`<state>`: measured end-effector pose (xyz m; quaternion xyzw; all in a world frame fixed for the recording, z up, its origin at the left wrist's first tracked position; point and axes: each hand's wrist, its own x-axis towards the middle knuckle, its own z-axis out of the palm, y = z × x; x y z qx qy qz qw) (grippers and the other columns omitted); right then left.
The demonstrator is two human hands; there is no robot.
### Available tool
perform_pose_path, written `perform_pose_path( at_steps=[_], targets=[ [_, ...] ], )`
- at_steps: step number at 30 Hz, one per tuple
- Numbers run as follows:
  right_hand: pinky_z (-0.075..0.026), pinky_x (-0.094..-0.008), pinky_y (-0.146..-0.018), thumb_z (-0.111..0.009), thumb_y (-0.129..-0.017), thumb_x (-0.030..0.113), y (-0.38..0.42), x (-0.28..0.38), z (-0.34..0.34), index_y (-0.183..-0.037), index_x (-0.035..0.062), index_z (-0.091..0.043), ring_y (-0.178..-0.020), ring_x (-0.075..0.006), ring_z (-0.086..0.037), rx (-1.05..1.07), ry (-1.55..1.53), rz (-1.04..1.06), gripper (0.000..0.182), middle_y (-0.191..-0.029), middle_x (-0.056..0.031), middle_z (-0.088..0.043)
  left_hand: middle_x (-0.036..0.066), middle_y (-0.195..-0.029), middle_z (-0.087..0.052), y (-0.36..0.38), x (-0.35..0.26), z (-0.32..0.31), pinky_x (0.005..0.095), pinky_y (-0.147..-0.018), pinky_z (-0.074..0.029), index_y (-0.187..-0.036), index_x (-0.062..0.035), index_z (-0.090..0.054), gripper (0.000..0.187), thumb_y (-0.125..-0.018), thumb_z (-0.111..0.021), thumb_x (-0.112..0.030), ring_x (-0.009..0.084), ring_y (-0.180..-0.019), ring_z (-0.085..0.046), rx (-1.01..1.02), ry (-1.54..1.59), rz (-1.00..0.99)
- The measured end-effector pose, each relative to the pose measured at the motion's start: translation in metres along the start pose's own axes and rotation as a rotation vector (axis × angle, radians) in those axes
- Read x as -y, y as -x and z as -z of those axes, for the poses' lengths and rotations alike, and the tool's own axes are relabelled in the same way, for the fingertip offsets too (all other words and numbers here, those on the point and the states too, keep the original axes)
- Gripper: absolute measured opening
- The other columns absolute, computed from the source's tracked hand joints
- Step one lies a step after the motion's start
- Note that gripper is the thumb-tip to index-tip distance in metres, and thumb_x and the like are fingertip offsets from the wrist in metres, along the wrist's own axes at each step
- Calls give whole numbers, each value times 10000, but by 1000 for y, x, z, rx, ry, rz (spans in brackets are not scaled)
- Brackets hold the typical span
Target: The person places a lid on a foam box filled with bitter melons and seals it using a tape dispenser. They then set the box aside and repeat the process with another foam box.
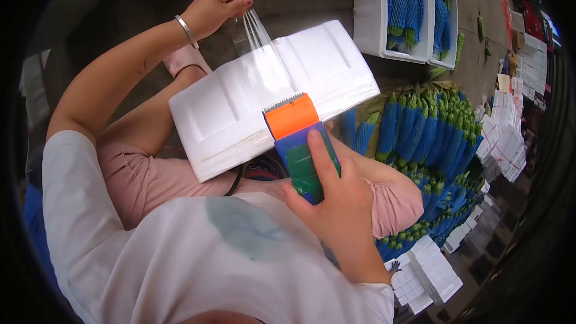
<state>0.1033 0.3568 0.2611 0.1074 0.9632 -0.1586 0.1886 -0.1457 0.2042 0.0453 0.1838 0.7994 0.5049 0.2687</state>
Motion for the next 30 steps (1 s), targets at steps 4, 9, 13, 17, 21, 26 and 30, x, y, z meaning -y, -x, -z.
perform_pose_path(
  at_steps=[4, 9, 13, 17, 21, 26, 30],
  targets=[
    [-479, -362, -549, -782, -630, 255, 44, -47, -34, -1347, 194, -468, -650, -273, -582, 134, 96, -78, 785, -809, -132, -534, 133, -1008, -664, -31, 102, -35, 377, -827, -474, -1008, -72, -677, 309, -927, -468, -284, 259, -995, -625, 263, -533, 214],
    [-489, -367, -556, -778, -626, 271, 45, -72, -81, -1335, 205, -483, -686, -291, -600, -33, -46, 1, 771, -863, -137, -550, 127, -1369, -438, -36, 221, -163, 406, -993, -389, -1247, -93, -551, 409, -938, -425, -330, 305, -1234, -449, 159, -534, 451],
    [-503, -370, -575, -764, -639, 265, 10, -70, -99, -1341, 211, -476, -716, -301, -616, -242, -90, 157, 761, -886, -142, -551, 115, -1455, -336, -35, 134, -67, 459, -1050, -346, -1322, -105, -487, 560, -904, -434, -473, 284, -1323, -360, 745, -1138, 245],
    [-509, -377, -588, -684, -713, 397, -58, -41, -71, -1322, 201, -494, -684, -310, -634, -133, 53, 91, 668, -794, -172, -591, 217, -1061, -613, -42, 84, 51, 404, -878, -457, -1090, -21, -597, 425, -891, -483, -379, 337, -978, -601, -152, -631, 89],
    [-512, -413, -715, -593, -715, 486, -142, -3, -61, -1260, 185, -549, -839, -275, -663, 10, 20, 92, 624, -920, -142, -664, 209, -1042, -600, 34, -14, 51, 430, -819, -459, -1118, -39, -539, 500, -820, -546, -441, 362, -927, -587, -121, -781, 208],
    [-514, -371, -735, -579, -711, 469, -217, 34, -86, -1161, 176, -600, -912, -241, -651, 102, 169, 43, 537, -925, -66, -688, 198, -1378, -356, 149, -32, -106, 610, -992, -257, -1274, -30, -446, 725, -745, -640, -485, 388, -1291, -306, 116, -1001, 263],
    [-514, -373, -729, -603, -694, 478, -199, 15, -88, -1149, 159, -594, -876, -250, -659, 73, 54, 72, 556, -896, -94, -685, 169, -1523, -80, 167, 11, -152, 696, -1028, -59, -1460, -68, -161, 1089, -631, -718, -504, 435, -1391, -36, -44, -1018, 210]
  ],
)
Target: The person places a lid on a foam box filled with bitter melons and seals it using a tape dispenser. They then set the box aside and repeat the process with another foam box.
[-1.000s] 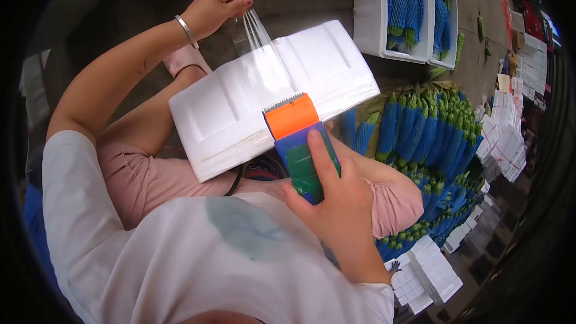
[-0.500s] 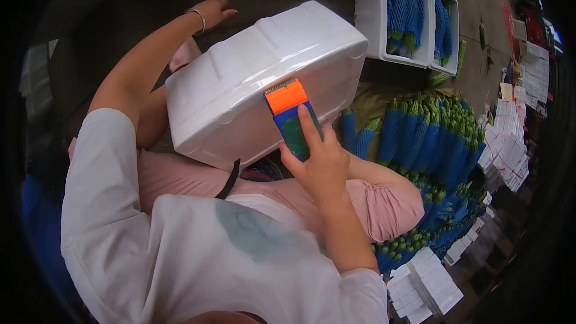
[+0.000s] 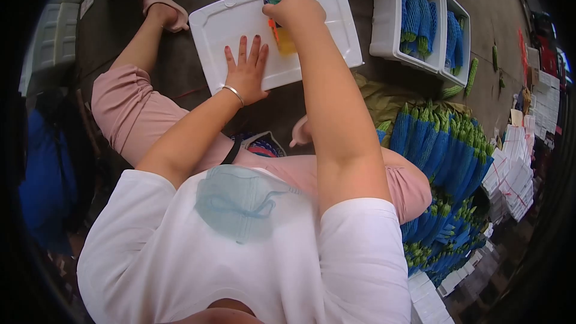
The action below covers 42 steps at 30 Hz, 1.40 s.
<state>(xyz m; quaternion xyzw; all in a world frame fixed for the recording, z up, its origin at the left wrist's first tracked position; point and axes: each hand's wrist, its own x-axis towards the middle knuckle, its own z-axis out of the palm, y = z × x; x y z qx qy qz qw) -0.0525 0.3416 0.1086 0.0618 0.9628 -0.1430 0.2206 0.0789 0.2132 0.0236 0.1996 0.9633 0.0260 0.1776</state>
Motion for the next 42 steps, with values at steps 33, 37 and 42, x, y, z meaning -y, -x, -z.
perform_pose_path(
  at_steps=[33, 37, 42],
  targets=[
    [-521, -426, -662, -669, -707, 459, 76, -87, -122, -1393, 292, -384, -738, -320, -641, -185, -170, 36, 761, -874, -169, -575, 259, -1481, -171, -217, 214, 165, 477, -1104, -192, -1457, -38, -120, 1229, -590, -687, -699, 422, -1360, -192, -11, -27, -28],
    [-520, -420, -754, -648, -720, 440, -16, -59, -124, -1382, 284, -397, -855, -321, -637, 31, -64, -67, 725, -934, -175, -603, 265, -1484, -149, -223, 220, 165, 450, -1120, -149, -1454, -5, -92, 1254, -594, -680, -705, 407, -1377, -141, 42, 30, -73],
    [-510, -389, -795, -632, -685, 438, -85, -19, -77, -1325, 271, -485, -942, -300, -635, 218, -76, -45, 678, -1035, -182, -645, 263, -1479, -156, -228, 229, 154, 453, -1123, -124, -1455, -5, -96, 1252, -595, -676, -704, 399, -1374, -144, -15, 54, -102]
  ],
)
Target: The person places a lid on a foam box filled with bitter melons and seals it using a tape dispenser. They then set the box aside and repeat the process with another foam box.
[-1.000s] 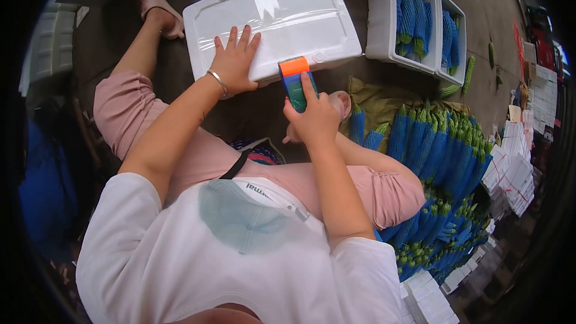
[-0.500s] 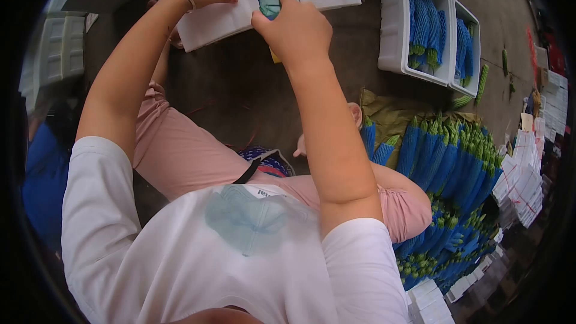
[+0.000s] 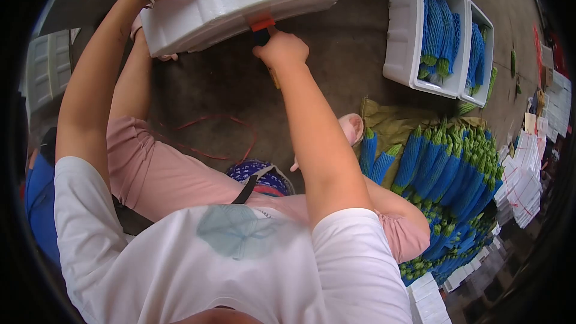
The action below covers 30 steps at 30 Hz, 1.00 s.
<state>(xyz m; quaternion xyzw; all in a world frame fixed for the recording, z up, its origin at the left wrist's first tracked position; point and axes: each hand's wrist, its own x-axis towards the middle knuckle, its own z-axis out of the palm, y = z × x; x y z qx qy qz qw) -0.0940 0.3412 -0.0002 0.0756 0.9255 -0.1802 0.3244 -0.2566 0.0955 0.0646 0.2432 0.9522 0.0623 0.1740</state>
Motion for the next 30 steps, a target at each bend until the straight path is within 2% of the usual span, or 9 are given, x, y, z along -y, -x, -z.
perform_pose_path(
  at_steps=[2, 5, 12, 14, 18, 22, 27, 29, 30],
  targets=[
    [-507, -350, -809, -645, -695, 373, -17, -6, 1, -1275, 213, -545, -939, -260, -644, -49, -36, 1, 610, -1030, -155, -659, 263, -1475, -170, 2, -4, 1, 455, -1120, -129, -1454, -7, -115, 1237, -597, -681, -695, 401, -1371, -152, -21, 2, 11],
    [-512, -316, -779, -713, -711, 297, -43, -44, -4, -1011, 62, -678, -844, -201, -638, 415, -1092, -156, 383, -979, -86, -661, 265, -1458, -215, 8, -4, -9, 460, -1111, -144, -1448, -12, -165, 1200, -599, -690, -677, 399, -1359, -186, -108, 46, 27],
    [-544, -356, -757, -666, -777, 282, 75, -157, -20, -1032, 8, -599, -823, -217, -640, 534, -1540, -242, 380, -927, -122, -652, 42, -1220, -500, 89, -85, -43, 397, -942, -325, -1319, -166, -451, 685, -711, -728, -317, 253, -1090, -472, -700, 28, -68],
    [-550, -285, -549, -641, -775, 332, 108, -243, -12, -945, 25, -609, -594, -175, -621, 246, -1660, -453, 353, -720, -105, -627, 45, -1156, -499, 134, -135, -36, 391, -939, -316, -1255, -164, -489, 653, -660, -755, -209, 245, -1027, -481, -559, 42, -123],
    [-471, -267, -475, -616, -783, 350, 146, -282, 50, -958, 11, -599, -562, -174, -552, -269, -1665, -402, 382, -731, -99, -595, 61, -1077, -480, 193, -194, -90, 400, -954, -315, -1172, -185, -512, 601, -628, -767, -207, 248, -1036, -459, -310, 137, -193],
    [-443, -288, -594, -545, -821, 410, 149, -225, 80, -1072, 11, -554, -646, -180, -503, -293, -1897, 84, 471, -795, -101, -556, 80, -1121, -463, 215, -196, -160, 407, -981, -318, -1161, -184, -501, 562, -656, -746, -201, 256, -1090, -438, -251, -50, -287],
    [-425, -385, -965, -540, -806, 399, 101, -211, 33, -1141, 95, -557, -1082, -221, -547, -292, -2148, 132, 453, -1156, -54, -595, 131, -1219, -477, 183, -116, -124, 403, -980, -344, -1259, -87, -472, 569, -776, -678, -307, 288, -1155, -429, -523, 222, 469],
    [-431, -386, -953, -531, -804, 385, 90, -202, 8, -1151, 94, -553, -1070, -223, -551, -283, -2202, 113, 454, -1150, -56, -595, 142, -1252, -481, 167, -88, -141, 404, -981, -352, -1285, -55, -449, 604, -797, -669, -336, 285, -1172, -439, -574, 283, 710],
    [-435, -382, -949, -527, -805, 377, 92, -193, -1, -1149, 89, -553, -1069, -222, -553, -293, -2210, 94, 450, -1147, -59, -596, 140, -1285, -478, 163, -82, -140, 376, -1009, -323, -1314, -42, -427, 624, -822, -644, -359, 263, -1199, -431, -451, 912, 727]
  ],
)
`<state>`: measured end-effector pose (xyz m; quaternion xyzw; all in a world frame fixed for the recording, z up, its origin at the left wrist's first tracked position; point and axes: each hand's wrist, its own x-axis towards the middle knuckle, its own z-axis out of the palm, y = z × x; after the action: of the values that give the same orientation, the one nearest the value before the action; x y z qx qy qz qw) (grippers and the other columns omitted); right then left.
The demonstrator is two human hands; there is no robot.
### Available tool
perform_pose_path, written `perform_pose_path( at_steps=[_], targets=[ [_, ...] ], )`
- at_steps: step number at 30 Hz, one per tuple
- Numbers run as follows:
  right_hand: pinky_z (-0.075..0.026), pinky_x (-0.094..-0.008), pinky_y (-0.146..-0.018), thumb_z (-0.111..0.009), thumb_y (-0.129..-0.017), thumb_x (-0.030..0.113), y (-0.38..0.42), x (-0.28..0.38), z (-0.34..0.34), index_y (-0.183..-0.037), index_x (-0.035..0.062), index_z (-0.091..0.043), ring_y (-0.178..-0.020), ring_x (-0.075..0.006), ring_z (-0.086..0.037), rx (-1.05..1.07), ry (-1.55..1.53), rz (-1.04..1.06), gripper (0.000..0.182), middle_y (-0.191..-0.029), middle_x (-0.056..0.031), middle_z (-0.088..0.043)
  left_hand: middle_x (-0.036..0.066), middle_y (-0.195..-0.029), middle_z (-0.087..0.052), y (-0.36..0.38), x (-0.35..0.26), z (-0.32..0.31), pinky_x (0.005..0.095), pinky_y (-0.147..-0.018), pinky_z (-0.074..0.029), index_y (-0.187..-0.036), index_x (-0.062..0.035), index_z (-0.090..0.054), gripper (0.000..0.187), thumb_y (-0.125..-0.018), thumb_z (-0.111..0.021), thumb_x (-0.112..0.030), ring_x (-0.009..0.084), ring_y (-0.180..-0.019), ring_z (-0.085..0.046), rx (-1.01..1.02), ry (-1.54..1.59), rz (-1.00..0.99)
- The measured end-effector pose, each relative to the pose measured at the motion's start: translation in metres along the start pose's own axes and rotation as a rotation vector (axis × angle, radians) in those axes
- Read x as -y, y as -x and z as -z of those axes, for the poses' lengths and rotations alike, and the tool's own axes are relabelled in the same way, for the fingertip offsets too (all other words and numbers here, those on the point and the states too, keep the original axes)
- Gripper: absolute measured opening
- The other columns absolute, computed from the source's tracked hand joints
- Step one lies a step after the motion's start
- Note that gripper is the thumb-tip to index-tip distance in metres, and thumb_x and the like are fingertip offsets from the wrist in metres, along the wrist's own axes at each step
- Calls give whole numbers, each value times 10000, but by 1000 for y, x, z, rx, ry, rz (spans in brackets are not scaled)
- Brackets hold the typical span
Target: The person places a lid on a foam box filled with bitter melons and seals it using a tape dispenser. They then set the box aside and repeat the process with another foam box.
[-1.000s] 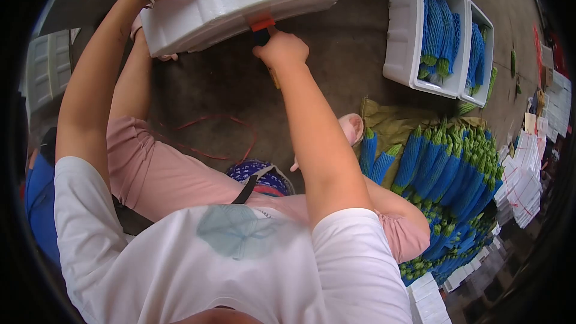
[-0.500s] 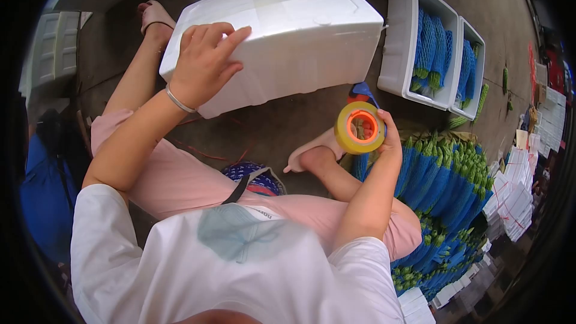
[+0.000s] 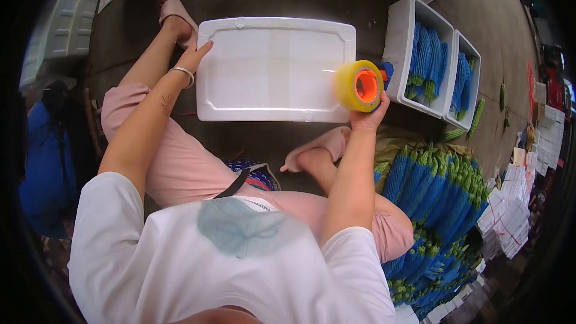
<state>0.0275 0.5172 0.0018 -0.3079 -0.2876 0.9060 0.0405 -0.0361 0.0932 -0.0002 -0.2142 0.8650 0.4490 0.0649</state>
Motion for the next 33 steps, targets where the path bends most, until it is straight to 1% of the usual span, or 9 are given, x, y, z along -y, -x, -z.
perform_pose_path(
  at_steps=[2, 4, 12, 17, 21, 23, 26, 28, 33],
  targets=[
    [-438, -381, -953, -516, -811, 382, 17, -10, -3, -1169, 85, -547, -1076, -230, -554, 14, 54, -42, 466, -1165, -70, -592, 137, -1318, -474, -23, 4, 1, 347, -1038, -293, -1342, -29, -405, 645, -846, -619, -382, 241, -1226, -424, 273, 498, 232],
    [-441, -380, -958, -504, -818, 386, 43, -21, 2, -1190, 82, -541, -1083, -238, -555, 9, 116, -83, 482, -1182, -81, -588, 162, -1177, -579, -49, 10, -7, 321, -935, -408, -1272, 17, -440, 619, -829, -632, -370, 245, -1072, -557, 91, 164, 37],
    [-461, -335, -914, -538, -820, 256, 62, -19, -26, -1239, 21, -500, -1050, -198, -570, -32, 247, 87, 482, -1155, -98, -584, 195, -1222, -554, -69, 8, -6, 320, -962, -400, -1322, 27, -396, 673, -818, -640, -346, 272, -1113, -543, 191, 84, 45],
    [-419, -270, -923, -660, -713, 89, 80, -9, -104, -1369, 39, -425, -1041, -133, -541, 412, 1050, 343, 698, -1234, -80, -546, 230, -1300, -477, -63, 15, -12, 334, -1011, -361, -1357, 6, -373, 703, -816, -639, -356, 334, -1200, -475, -15, -121, -151],
    [-445, -266, -866, -695, -650, 108, 82, -26, -111, -1335, 102, -491, -968, -151, -577, 547, 1258, 409, 714, -1055, -87, -608, 200, -1231, -531, -48, 1, -10, 337, -956, -411, -1289, 18, -450, 630, -825, -626, -370, 317, -1114, -532, -219, -306, -290],
    [-461, -265, -812, -699, -612, 98, 90, -34, -118, -1315, 135, -519, -885, -164, -594, 560, 1435, 514, 727, -946, -89, -604, 119, -1122, -590, -20, -45, 0, 299, -880, -456, -1197, -2, -547, 491, -909, -532, -400, 207, -1017, -570, 114, 153, -459],
    [-467, -266, -769, -692, -596, 84, 104, -44, -128, -1303, 141, -532, -814, -170, -589, 615, 1602, 620, 726, -902, -81, -596, 52, -996, -635, 17, -97, 8, 257, -798, -472, -1147, -39, -589, 485, -948, -444, -456, 120, -870, -602, 807, 500, -1],
    [-464, -263, -785, -697, -595, 79, 105, -46, -130, -1309, 142, -527, -843, -159, -591, 616, 1644, 646, 737, -932, -84, -602, 67, -1002, -636, 21, -101, 6, 288, -858, -458, -1141, -27, -591, 486, -940, -463, -451, 150, -941, -591, 809, 491, -60],
    [-436, -292, -925, -578, -794, 218, 45, -9, -103, -1342, 60, -446, -1011, -193, -580, 231, 821, 231, 586, -1133, -88, -587, 209, -1366, -405, -54, -27, 4, 390, -1023, -348, -1318, -5, -423, 716, -854, -539, -537, 315, -1259, -410, -150, -165, -121]
  ],
)
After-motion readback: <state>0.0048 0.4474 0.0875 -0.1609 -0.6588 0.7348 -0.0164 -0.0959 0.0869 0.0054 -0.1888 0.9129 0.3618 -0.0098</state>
